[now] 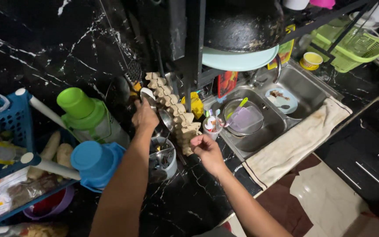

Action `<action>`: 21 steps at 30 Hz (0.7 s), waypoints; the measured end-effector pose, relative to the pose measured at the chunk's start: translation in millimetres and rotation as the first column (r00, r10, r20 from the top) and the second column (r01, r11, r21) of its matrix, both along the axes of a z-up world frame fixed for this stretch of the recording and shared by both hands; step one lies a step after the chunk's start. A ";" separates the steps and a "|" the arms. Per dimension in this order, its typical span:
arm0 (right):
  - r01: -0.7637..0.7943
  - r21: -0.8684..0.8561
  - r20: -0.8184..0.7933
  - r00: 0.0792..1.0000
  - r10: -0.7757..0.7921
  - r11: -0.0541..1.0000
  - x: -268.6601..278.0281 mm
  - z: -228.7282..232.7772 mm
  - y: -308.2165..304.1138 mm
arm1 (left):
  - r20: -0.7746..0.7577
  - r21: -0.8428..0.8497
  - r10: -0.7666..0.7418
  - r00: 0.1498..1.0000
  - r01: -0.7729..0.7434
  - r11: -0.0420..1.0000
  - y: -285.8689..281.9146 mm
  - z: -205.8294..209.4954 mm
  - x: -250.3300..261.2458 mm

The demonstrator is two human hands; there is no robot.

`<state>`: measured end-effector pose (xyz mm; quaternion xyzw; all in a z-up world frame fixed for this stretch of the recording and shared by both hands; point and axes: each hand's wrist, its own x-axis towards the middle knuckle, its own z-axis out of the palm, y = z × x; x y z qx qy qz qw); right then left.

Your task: The person walks to the kitchen, picks up a ladle, and places it on the dining table. The person then returns to the kitchen, retrieves another ladle, and sets it on the dining table.

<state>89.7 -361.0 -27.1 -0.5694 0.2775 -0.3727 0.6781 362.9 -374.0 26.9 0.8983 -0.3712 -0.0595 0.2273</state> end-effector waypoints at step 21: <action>-0.135 -0.025 -0.021 0.991 0.135 0.990 21.0 27.3 5.9 | 0.173 -0.337 -0.037 0.984 0.094 0.937 75.6 114.8 -41.0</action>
